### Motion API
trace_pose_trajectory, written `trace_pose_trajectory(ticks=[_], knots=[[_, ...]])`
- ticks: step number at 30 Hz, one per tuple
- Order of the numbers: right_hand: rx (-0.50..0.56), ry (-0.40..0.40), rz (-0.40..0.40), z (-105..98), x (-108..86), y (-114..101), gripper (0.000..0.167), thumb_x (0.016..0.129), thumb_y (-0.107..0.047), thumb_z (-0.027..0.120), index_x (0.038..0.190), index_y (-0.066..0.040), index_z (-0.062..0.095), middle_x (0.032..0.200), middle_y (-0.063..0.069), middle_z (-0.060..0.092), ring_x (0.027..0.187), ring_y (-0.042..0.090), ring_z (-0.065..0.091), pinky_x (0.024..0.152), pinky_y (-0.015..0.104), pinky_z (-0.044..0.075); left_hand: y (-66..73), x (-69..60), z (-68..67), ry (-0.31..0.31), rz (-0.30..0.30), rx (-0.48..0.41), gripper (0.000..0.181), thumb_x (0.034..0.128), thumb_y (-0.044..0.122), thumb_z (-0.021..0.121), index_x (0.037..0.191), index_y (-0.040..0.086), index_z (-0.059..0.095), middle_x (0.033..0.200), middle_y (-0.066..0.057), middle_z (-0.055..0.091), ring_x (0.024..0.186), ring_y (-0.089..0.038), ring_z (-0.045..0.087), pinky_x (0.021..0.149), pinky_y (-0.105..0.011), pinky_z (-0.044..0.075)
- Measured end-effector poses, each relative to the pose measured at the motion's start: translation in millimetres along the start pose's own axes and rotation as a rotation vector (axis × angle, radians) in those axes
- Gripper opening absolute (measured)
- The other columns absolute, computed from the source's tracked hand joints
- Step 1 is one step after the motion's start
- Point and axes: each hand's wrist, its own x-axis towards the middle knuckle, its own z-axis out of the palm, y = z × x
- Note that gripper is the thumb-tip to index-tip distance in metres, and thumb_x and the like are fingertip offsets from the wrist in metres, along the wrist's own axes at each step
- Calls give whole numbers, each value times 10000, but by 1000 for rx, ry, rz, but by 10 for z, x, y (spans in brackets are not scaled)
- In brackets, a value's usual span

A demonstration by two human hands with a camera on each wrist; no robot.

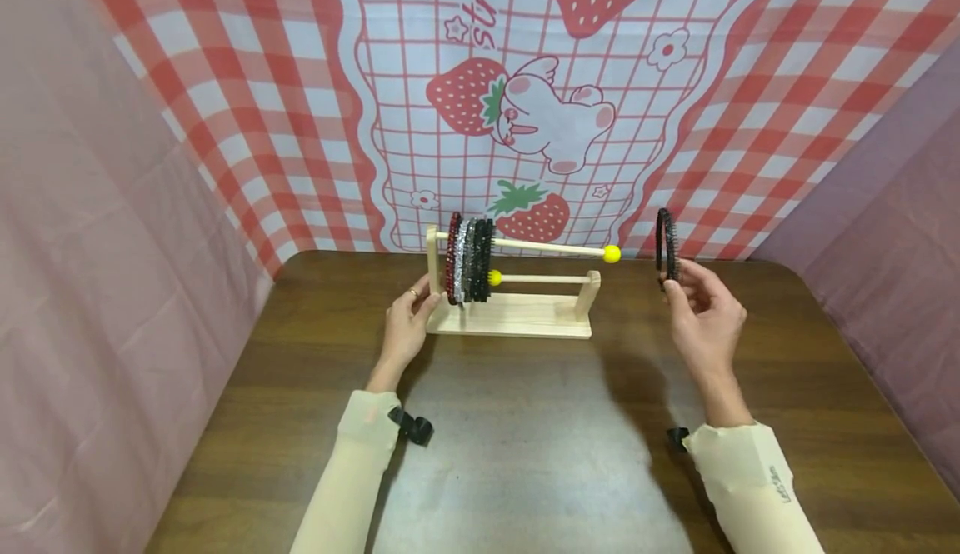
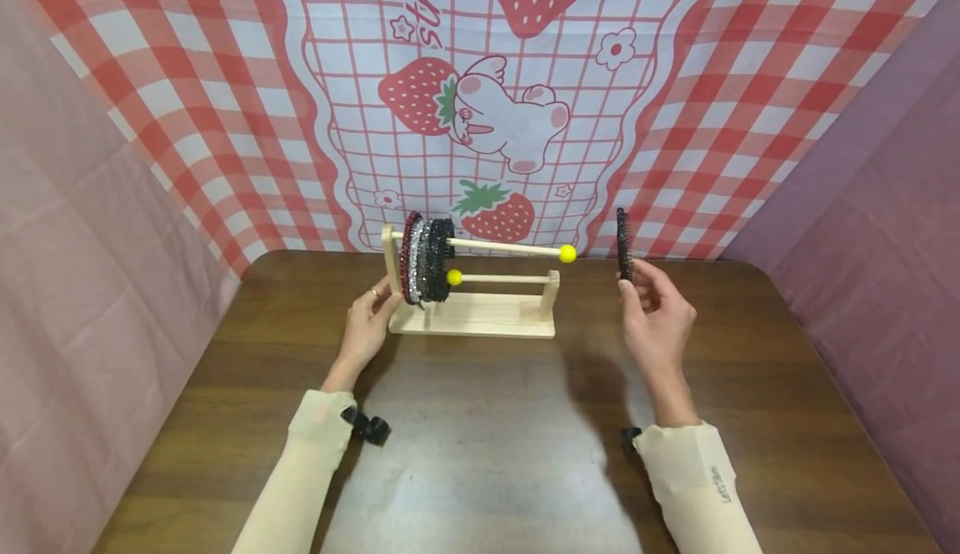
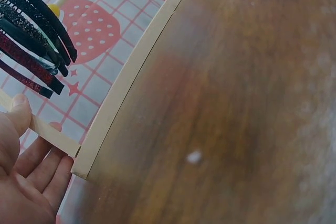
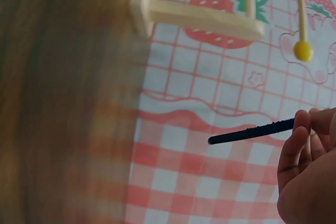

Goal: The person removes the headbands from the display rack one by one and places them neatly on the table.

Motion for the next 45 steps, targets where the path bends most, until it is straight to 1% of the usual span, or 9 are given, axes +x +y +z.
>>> trace_pose_trajectory(ticks=[4, 8, 10, 16, 30, 35, 37, 41, 45], knots=[[-89, -58, -64, -97, -18, 128, 297, 924, 186, 752, 1203, 94, 794, 926, 111, 781, 715, -97, 588, 620, 48, 447, -6, 6, 14, -2, 3, -8, 471, 1114, 198, 697, 1557, 54, 634, 1417, -216, 730, 1281, -413, 729, 1137, -531, 562], [-148, -127, -138, -213, -35, 255, 300, 916, 161, 799, 1194, 49, 814, 907, 48, 756, 754, -131, 593, 663, 19, 456, -126, 30, 22, 20, 64, -7, 483, 1111, 310, 710, 1533, 79, 668, 1366, -200, 762, 1205, -376, 770, 1077, -476, 607], [-173, -160, -175, -266, -38, 311, 301, 912, 163, 803, 1187, 42, 816, 891, 96, 759, 768, -157, 591, 681, 9, 456, -171, 49, 24, 27, 78, 0, 492, 1106, 346, 715, 1525, 90, 679, 1349, -187, 773, 1179, -353, 782, 1057, -449, 617], [-225, -265, -287, -378, -21, 449, 320, 896, 190, 800, 1167, 21, 827, 866, 201, 752, 794, -184, 568, 702, 5, 445, -15, 1, 3, 7, 23, 12, 491, 1108, 218, 707, 1554, 31, 627, 1390, -229, 742, 1243, -429, 741, 1118, -562, 567], [-343, -498, -414, -527, 25, 684, 409, 823, 209, 862, 1108, -84, 848, 1070, 89, 819, 836, 102, 600, 674, 90, 445, 29, -6, 2, 4, 4, 21, 490, 1105, 189, 708, 1551, 6, 620, 1428, -238, 717, 1278, -430, 725, 1148, -543, 551], [-367, -560, -422, -546, 63, 736, 448, 809, 214, 857, 1105, -122, 852, 1097, 68, 818, 866, 102, 627, 686, 87, 466, -446, 148, 35, -5, 26, 20, 557, 1090, 440, 716, 1566, 159, 651, 1415, -121, 756, 1250, -311, 756, 1120, -446, 582], [-380, -583, -427, -554, 74, 756, 453, 810, 205, 856, 1108, -137, 854, 1109, 66, 817, 879, 119, 646, 689, 89, 469, -554, 178, 46, -1, 52, 22, 590, 1074, 521, 708, 1562, 193, 661, 1392, -89, 772, 1225, -268, 768, 1090, -406, 600], [-393, -618, -446, -560, 100, 784, 440, 810, 181, 870, 1107, -144, 857, 1107, 64, 816, 889, 169, 677, 682, 108, 475, -302, 88, 28, 17, 80, 36, 547, 1102, 414, 706, 1545, 96, 661, 1367, -175, 768, 1198, -334, 777, 1058, -426, 619], [-387, -662, -460, -552, 132, 818, 419, 810, 172, 876, 1095, -134, 858, 1098, 49, 819, 849, 144, 687, 671, 153, 490, -38, 10, 4, 12, 54, 25, 490, 1110, 253, 705, 1543, 34, 642, 1377, -229, 748, 1227, -417, 752, 1091, -528, 593]])
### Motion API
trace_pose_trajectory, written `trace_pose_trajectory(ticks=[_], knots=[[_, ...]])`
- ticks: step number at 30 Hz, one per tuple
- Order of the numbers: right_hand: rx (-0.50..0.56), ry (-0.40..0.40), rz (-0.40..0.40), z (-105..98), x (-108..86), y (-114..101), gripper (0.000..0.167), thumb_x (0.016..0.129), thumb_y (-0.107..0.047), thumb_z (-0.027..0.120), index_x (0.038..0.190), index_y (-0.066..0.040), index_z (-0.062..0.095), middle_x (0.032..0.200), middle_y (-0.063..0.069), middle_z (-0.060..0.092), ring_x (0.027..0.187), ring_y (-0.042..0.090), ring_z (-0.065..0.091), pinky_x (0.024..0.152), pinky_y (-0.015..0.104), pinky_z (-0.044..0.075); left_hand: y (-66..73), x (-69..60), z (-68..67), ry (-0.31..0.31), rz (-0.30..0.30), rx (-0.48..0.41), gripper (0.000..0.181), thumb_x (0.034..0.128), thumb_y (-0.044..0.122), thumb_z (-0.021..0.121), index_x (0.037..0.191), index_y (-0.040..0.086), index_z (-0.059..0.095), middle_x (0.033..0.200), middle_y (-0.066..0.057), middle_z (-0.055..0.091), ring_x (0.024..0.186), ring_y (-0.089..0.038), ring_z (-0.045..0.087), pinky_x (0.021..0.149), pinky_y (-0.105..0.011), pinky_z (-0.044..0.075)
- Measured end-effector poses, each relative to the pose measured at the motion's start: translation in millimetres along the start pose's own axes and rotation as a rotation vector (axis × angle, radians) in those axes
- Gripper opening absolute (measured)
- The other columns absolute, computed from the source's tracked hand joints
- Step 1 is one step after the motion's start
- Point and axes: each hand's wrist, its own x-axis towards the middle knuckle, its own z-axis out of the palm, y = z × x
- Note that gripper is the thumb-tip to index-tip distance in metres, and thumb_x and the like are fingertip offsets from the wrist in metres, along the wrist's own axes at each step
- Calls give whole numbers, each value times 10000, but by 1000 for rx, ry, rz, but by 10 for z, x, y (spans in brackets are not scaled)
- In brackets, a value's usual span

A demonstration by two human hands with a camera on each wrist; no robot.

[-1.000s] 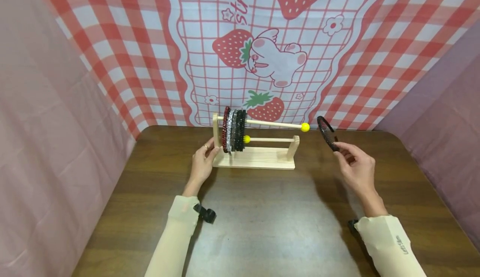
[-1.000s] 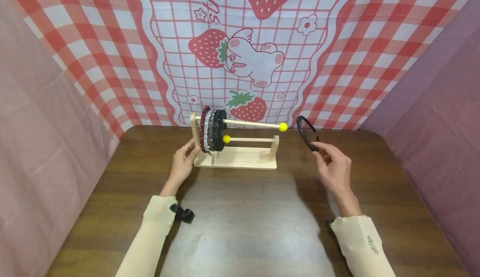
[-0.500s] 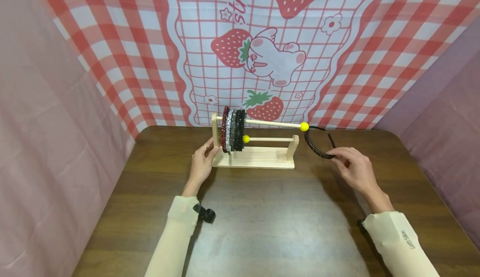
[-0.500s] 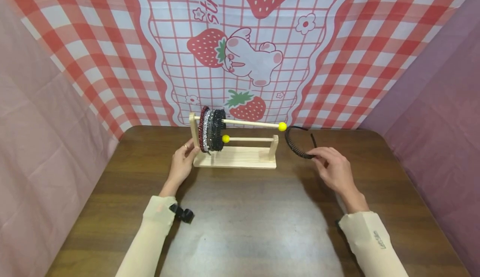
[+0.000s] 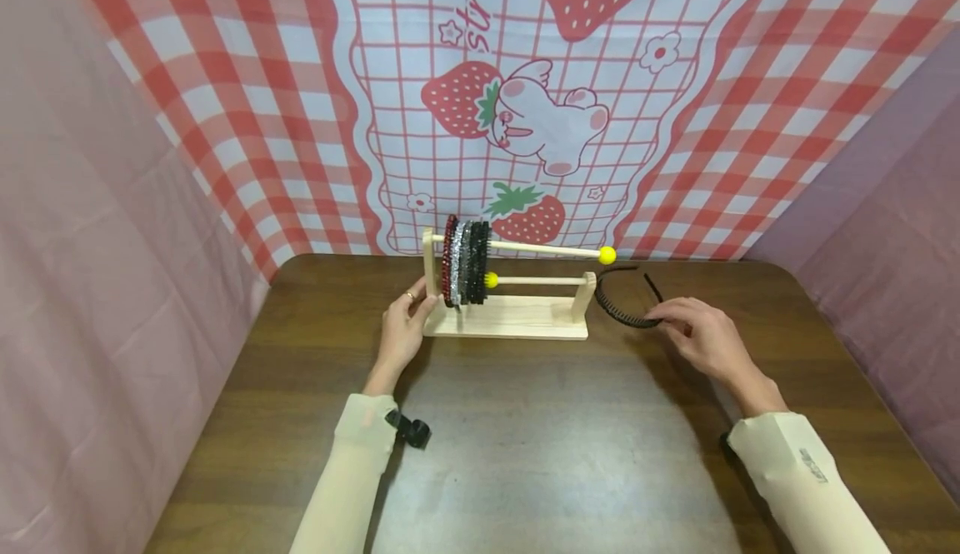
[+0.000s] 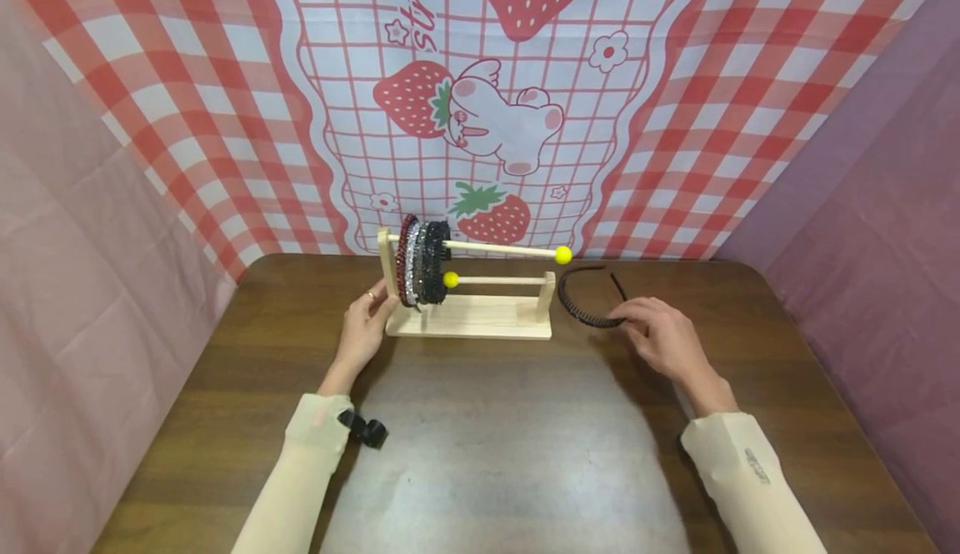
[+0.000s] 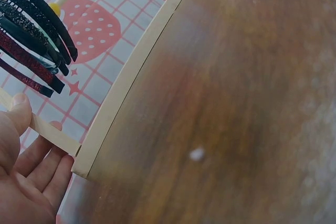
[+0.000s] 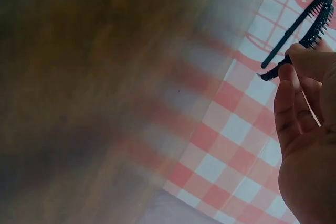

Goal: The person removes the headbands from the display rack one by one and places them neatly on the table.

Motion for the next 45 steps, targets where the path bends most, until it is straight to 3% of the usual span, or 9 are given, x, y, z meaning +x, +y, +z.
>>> trace_pose_trajectory(ticks=[6, 14, 22, 25, 28, 31, 33, 37, 45], knots=[[19, -72, 0, 32, 7, 62, 391, 830, 163, 871, 1079, -139, 860, 1106, 54, 822, 786, 89, 699, 650, 234, 559, 63, -16, -3, -11, -46, -6, 489, 1105, 205, 710, 1551, 23, 630, 1394, -226, 740, 1269, -403, 736, 1126, -527, 569], [57, -153, 30, 54, 14, 105, 384, 849, 187, 828, 1094, -107, 856, 1122, 94, 816, 826, 169, 756, 664, 323, 627, 62, -11, -1, -16, -41, -8, 482, 1114, 200, 695, 1557, 22, 624, 1401, -230, 735, 1268, -408, 736, 1126, -523, 572], [139, -219, 186, 56, 13, 128, 471, 922, 209, 611, 1246, -66, 814, 1155, 102, 824, 910, 191, 718, 735, 190, 534, 44, -27, -8, -2, -2, -17, 504, 1107, 276, 712, 1542, 30, 642, 1374, -231, 748, 1234, -431, 746, 1107, -558, 576], [161, -222, 217, 61, 6, 143, 425, 988, 170, 589, 1284, -53, 797, 1168, 100, 829, 942, 209, 709, 766, 142, 486, -70, 6, 9, 13, 47, -28, 544, 1092, 384, 726, 1530, 66, 667, 1354, -203, 767, 1193, -379, 774, 1077, -497, 605], [150, -228, 238, 61, 2, 147, 331, 1060, 84, 621, 1310, -56, 788, 1192, 102, 829, 1012, 230, 725, 800, 134, 481, -73, 17, 18, 11, 45, -18, 540, 1092, 373, 727, 1534, 70, 663, 1377, -201, 757, 1199, -376, 770, 1081, -501, 600], [117, -245, 250, 63, 11, 143, 266, 1098, -19, 658, 1326, -71, 784, 1225, 97, 821, 1097, 271, 734, 858, 223, 545, -4, 10, 11, -3, 11, -15, 509, 1103, 279, 716, 1549, 48, 640, 1409, -218, 736, 1235, -408, 750, 1105, -540, 580], [98, -254, 246, 70, 28, 142, 254, 1099, -48, 675, 1330, -62, 780, 1241, 113, 812, 1128, 314, 742, 892, 350, 602, 62, -5, 5, -9, -16, -4, 489, 1105, 209, 708, 1551, 22, 629, 1413, -235, 728, 1253, -432, 736, 1115, -567, 568], [70, -268, 229, 91, 67, 142, 257, 1087, -65, 703, 1333, -33, 769, 1260, 168, 784, 1122, 385, 740, 911, 590, 596, 74, -1, 1, -4, -31, -4, 477, 1102, 188, 710, 1542, 20, 638, 1389, -224, 744, 1249, -408, 744, 1115, -537, 576], [19, -316, 241, 122, 100, 156, 324, 1062, -118, 766, 1372, -30, 739, 1289, 213, 750, 1130, 412, 710, 921, 669, 572, 63, -13, 4, -2, -32, -24, 468, 1106, 176, 704, 1541, 17, 638, 1366, -238, 749, 1246, -421, 744, 1113, -542, 576]])
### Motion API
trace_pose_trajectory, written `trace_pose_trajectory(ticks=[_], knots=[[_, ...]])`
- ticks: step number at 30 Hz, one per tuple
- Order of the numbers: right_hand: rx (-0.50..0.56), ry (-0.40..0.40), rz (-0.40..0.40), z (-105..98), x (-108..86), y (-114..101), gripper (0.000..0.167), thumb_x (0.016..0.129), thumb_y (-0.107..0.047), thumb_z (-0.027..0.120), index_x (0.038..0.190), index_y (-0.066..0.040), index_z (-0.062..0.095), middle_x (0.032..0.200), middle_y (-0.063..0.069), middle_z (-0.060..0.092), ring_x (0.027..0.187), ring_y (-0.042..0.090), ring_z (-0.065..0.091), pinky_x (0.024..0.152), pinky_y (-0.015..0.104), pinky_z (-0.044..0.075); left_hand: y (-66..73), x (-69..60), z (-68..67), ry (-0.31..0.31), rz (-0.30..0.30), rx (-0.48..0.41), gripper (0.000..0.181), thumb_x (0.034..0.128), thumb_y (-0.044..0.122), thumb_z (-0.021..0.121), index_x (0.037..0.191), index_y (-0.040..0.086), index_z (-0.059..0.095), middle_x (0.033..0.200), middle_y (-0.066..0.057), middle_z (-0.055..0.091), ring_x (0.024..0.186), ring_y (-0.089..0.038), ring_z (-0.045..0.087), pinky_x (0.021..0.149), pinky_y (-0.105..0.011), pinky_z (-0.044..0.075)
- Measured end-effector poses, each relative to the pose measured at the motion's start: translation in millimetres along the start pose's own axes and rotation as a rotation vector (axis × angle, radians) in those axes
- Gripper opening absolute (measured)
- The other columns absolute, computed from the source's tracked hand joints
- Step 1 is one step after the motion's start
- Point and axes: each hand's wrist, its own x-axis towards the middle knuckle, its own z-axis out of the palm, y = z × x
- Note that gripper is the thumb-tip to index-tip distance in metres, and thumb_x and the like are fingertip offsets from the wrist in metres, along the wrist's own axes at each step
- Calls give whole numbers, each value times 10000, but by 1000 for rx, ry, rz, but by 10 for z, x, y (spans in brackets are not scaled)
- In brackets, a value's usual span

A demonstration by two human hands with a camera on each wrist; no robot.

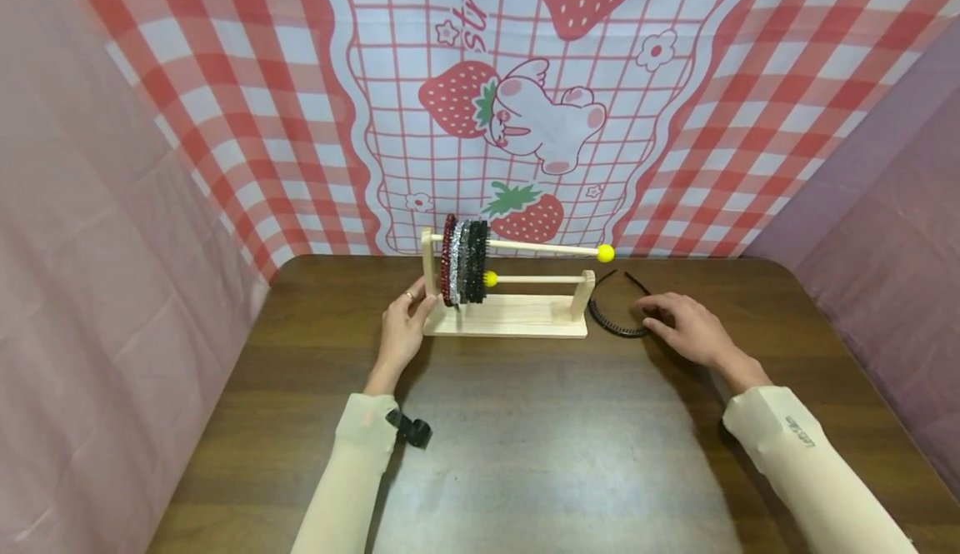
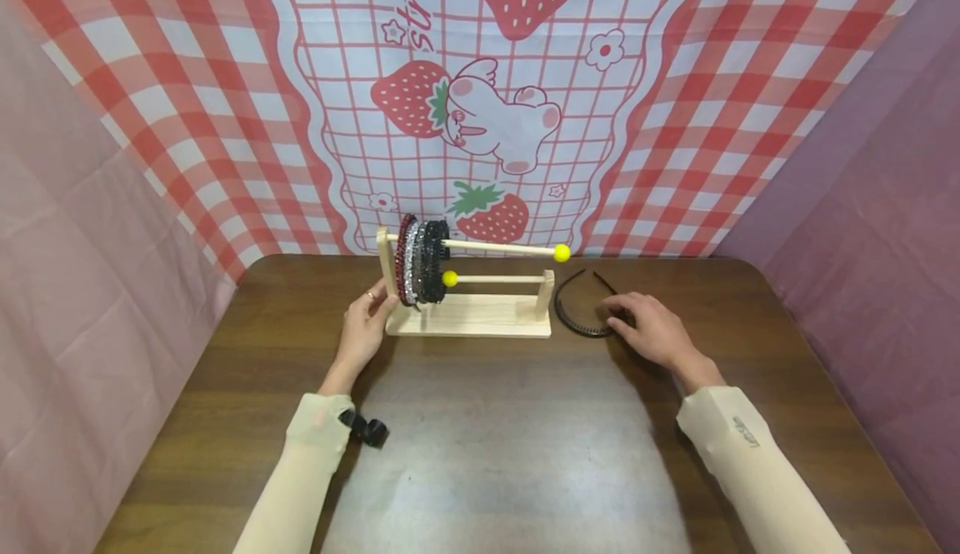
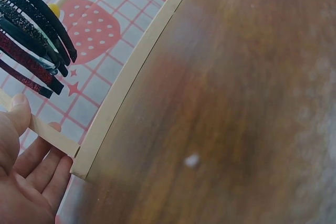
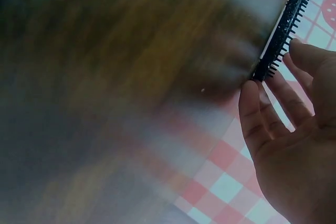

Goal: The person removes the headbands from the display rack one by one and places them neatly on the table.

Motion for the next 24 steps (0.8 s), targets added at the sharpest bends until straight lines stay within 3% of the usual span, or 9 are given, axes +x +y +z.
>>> trace_pose_trajectory(ticks=[10, 14, 20, 24], knots=[[6, 95, -57, 61, 6, 35, 457, 998, -46, 827, 1430, -13, 684, 1277, 258, 683, 1008, 349, 670, 791, 563, 555, -17, -3, -11, -6, -27, -1, 475, 1108, 193, 702, 1552, 37, 635, 1374, -222, 751, 1258, -401, 742, 1117, -524, 578], [13, 92, -55, 64, 11, 59, 464, 993, -49, 830, 1427, 11, 676, 1253, 284, 708, 1030, 392, 695, 822, 602, 572, -11, -13, -15, -6, -20, 8, 489, 1105, 216, 707, 1556, 45, 633, 1379, -220, 750, 1259, -406, 740, 1112, -540, 578], [57, 75, -21, 30, -14, 51, 431, 1053, -72, 764, 1461, 20, 656, 1238, 260, 696, 1040, 367, 661, 839, 583, 535, -66, -1, -11, 9, 46, 6, 517, 1098, 313, 720, 1544, 60, 652, 1369, -211, 758, 1223, -394, 757, 1078, -515, 603], [74, 67, -3, 7, -42, 38, 438, 1077, -82, 735, 1487, 31, 632, 1288, 289, 673, 1072, 386, 656, 857, 592, 530, -60, 5, -8, 1, 34, -1, 509, 1105, 292, 713, 1552, 58, 644, 1372, -209, 758, 1237, -393, 751, 1091, -523, 595]])
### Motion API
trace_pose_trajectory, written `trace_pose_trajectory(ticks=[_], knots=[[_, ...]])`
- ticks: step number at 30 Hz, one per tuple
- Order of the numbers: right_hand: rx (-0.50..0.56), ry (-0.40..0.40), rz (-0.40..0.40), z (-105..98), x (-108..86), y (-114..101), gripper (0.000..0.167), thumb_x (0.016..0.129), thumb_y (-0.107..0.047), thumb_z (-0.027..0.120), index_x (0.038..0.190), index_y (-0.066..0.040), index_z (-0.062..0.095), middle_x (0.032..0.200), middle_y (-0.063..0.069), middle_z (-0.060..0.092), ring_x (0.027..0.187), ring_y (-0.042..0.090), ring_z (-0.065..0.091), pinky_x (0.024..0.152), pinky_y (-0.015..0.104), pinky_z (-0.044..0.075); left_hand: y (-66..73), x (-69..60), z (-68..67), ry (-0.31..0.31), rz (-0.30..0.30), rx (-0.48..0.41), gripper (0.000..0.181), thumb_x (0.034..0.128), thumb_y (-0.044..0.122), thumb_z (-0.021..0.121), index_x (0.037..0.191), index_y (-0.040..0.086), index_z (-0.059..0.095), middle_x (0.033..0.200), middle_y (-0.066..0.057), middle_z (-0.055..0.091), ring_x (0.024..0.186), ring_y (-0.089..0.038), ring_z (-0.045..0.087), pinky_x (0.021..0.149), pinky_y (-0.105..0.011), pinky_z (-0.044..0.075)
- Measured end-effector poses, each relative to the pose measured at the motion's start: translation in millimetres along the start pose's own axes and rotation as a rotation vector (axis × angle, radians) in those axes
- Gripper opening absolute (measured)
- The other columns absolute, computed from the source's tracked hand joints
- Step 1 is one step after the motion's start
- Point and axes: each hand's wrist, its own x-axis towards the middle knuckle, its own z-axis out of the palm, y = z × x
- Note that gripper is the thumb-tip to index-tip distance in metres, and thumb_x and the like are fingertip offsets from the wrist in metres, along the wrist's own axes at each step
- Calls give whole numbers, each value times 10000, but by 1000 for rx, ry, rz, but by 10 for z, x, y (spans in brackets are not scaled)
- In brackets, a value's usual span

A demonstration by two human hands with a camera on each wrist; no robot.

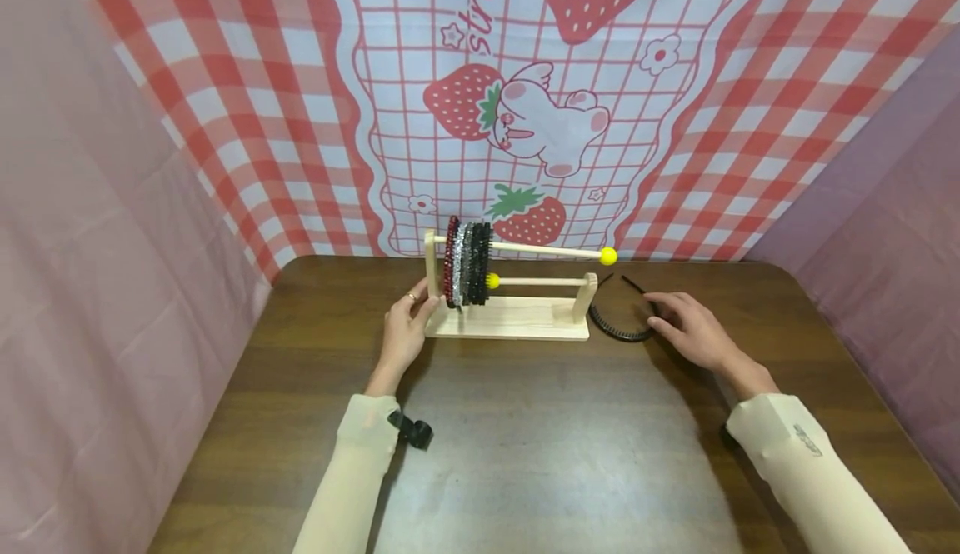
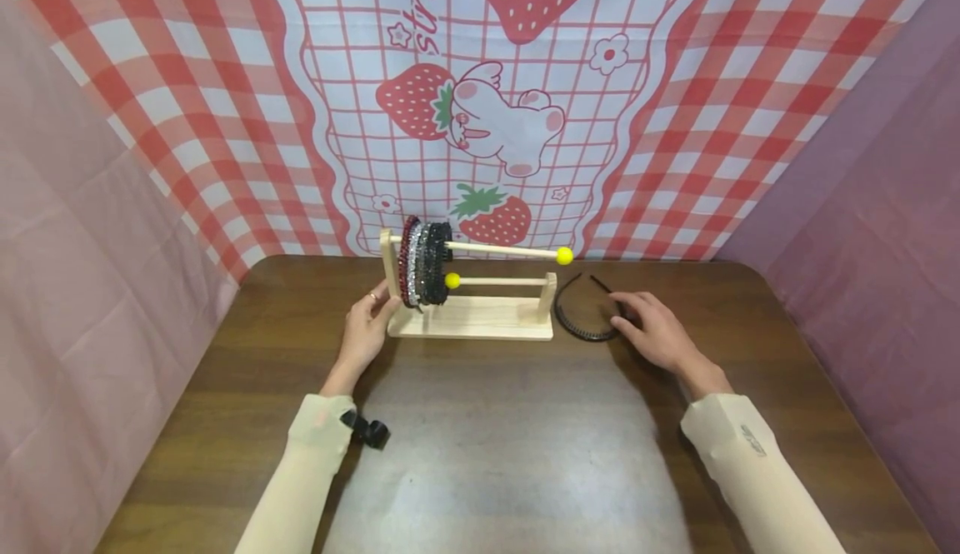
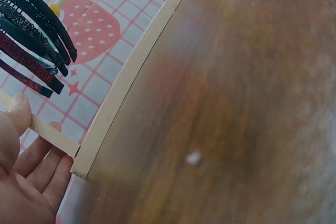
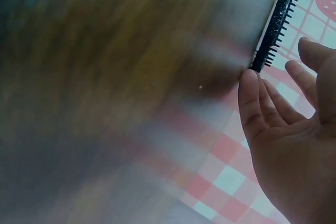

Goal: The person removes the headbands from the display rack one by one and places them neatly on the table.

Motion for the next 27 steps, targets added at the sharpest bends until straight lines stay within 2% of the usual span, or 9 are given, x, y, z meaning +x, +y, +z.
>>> trace_pose_trajectory(ticks=[1, 7, 11, 15, 17, 18, 20, 23, 27], knots=[[2, -1, 4, -4, -6, -3, 442, 1080, -86, 732, 1492, 32, 628, 1303, 297, 670, 1090, 398, 658, 870, 604, 531, 42, -7, 1, -5, -25, 9, 500, 1109, 250, 706, 1557, 41, 631, 1384, -226, 746, 1258, -420, 736, 1104, -558, 578], [15, -1, 29, -19, -36, -34, 462, 1089, -111, 726, 1515, 25, 611, 1376, 316, 646, 1181, 469, 663, 931, 679, 539, 59, 4, 4, 1, -59, 23, 480, 1103, 186, 708, 1551, 33, 635, 1398, -223, 740, 1268, -406, 734, 1123, -545, 568], [24, 20, 43, -27, -64, -65, 462, 1087, -106, 725, 1516, 22, 612, 1382, 323, 642, 1190, 501, 673, 945, 705, 542, 59, -1, -2, -2, -61, 6, 486, 1099, 205, 717, 1552, 46, 639, 1404, -219, 738, 1279, -409, 730, 1138, -551, 557], [24, 41, 54, -36, -94, -102, 451, 1089, -110, 723, 1511, 12, 624, 1384, 307, 653, 1180, 497, 691, 934, 678, 562, 46, -14, -8, -3, -31, -4, 489, 1110, 263, 708, 1550, 58, 646, 1393, -220, 743, 1270, -420, 733, 1125, -559, 564], [30, 66, 53, -43, -103, -126, 439, 1083, -98, 730, 1499, 9, 638, 1371, 291, 670, 1157, 480, 706, 913, 599, 592, -13, -6, -5, 6, 2, -11, 500, 1106, 327, 713, 1539, 81, 665, 1371, -201, 760, 1242, -390, 753, 1103, -517, 587], [36, 83, 50, -44, -108, -134, 431, 1078, -87, 734, 1489, 11, 646, 1360, 286, 679, 1146, 469, 708, 903, 515, 611, -72, 7, -1, 10, 25, -20, 511, 1099, 367, 719, 1533, 102, 676, 1355, -180, 773, 1220, -358, 767, 1086, -476, 602], [48, 127, 42, -51, -112, -174, 414, 1064, -56, 743, 1465, 11, 667, 1332, 269, 699, 1116, 408, 713, 878, 319, 605, -79, 11, -1, 13, 33, -20, 515, 1099, 380, 716, 1533, 106, 677, 1351, -180, 774, 1214, -357, 770, 1081, -469, 605], [85, 211, 36, -61, -118, -264, 380, 1038, -2, 752, 1416, 12, 705, 1253, 241, 731, 1068, 191, 689, 840, 83, 495, -40, 6, -7, 6, 14, -18, 505, 1108, 340, 709, 1543, 89, 662, 1371, -194, 761, 1235, -387, 757, 1107, -512, 586], [112, 328, 44, -57, -127, -408, 325, 1019, 30, 753, 1343, -1, 755, 1140, 206, 751, 991, -116, 566, 800, 29, 430, 7, 1, -3, 6, -8, 13, 478, 1110, 266, 707, 1543, 69, 655, 1369, -203, 758, 1243, -402, 750, 1118, -548, 572]])
